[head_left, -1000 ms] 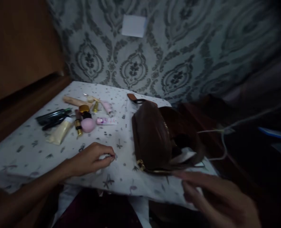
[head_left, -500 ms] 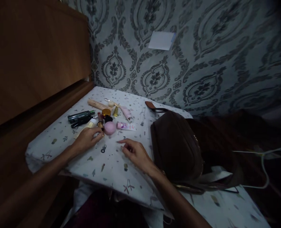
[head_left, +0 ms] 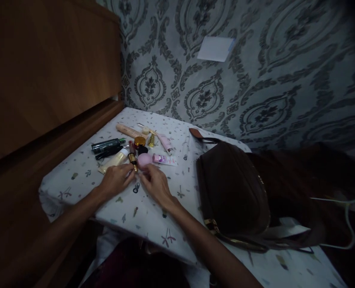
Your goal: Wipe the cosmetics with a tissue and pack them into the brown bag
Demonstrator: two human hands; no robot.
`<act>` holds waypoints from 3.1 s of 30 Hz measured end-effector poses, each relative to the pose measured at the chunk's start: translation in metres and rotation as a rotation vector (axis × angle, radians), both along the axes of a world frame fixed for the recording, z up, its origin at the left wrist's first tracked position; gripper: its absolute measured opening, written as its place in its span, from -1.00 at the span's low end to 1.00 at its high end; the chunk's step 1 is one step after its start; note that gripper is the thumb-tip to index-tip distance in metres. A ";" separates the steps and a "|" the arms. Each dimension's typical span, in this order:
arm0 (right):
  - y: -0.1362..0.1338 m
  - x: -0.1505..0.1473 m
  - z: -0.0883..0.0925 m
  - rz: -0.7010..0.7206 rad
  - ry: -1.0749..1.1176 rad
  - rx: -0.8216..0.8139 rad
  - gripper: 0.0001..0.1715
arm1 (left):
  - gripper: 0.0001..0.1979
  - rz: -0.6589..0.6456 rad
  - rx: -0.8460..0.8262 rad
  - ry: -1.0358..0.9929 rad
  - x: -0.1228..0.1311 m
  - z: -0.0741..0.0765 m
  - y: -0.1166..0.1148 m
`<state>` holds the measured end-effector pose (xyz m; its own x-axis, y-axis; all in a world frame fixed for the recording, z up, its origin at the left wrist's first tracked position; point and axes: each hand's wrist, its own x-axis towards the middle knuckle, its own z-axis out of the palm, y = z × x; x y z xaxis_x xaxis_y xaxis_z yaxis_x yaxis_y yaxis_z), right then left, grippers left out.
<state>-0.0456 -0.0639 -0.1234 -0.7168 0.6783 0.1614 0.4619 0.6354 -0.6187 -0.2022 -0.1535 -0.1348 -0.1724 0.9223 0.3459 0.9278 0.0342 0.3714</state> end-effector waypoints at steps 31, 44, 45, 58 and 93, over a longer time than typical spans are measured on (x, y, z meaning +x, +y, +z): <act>-0.013 0.020 -0.007 -0.077 0.476 -0.536 -0.74 | -0.74 0.066 0.364 -0.203 0.018 0.021 0.007; -0.020 0.054 -0.015 -0.020 0.702 -0.802 -0.55 | -0.61 -0.249 0.111 -0.213 0.045 0.022 0.026; -0.019 0.055 -0.015 -0.014 0.710 -0.796 -0.56 | -0.60 -0.217 0.098 -0.342 0.045 0.024 0.029; -0.017 0.053 -0.015 -0.074 0.771 -0.792 -0.55 | -0.61 -0.119 0.139 -0.482 0.049 0.021 0.029; -0.012 0.061 -0.009 -0.122 0.971 -1.236 -0.42 | -0.65 0.032 -0.037 -0.668 0.070 0.043 0.024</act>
<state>0.0155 -0.0761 -0.1328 -0.6065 0.7774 -0.1668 -0.3952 -0.4767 -0.7852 -0.1322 -0.1297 -0.0913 -0.3657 0.9225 0.1235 0.4973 0.0815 0.8637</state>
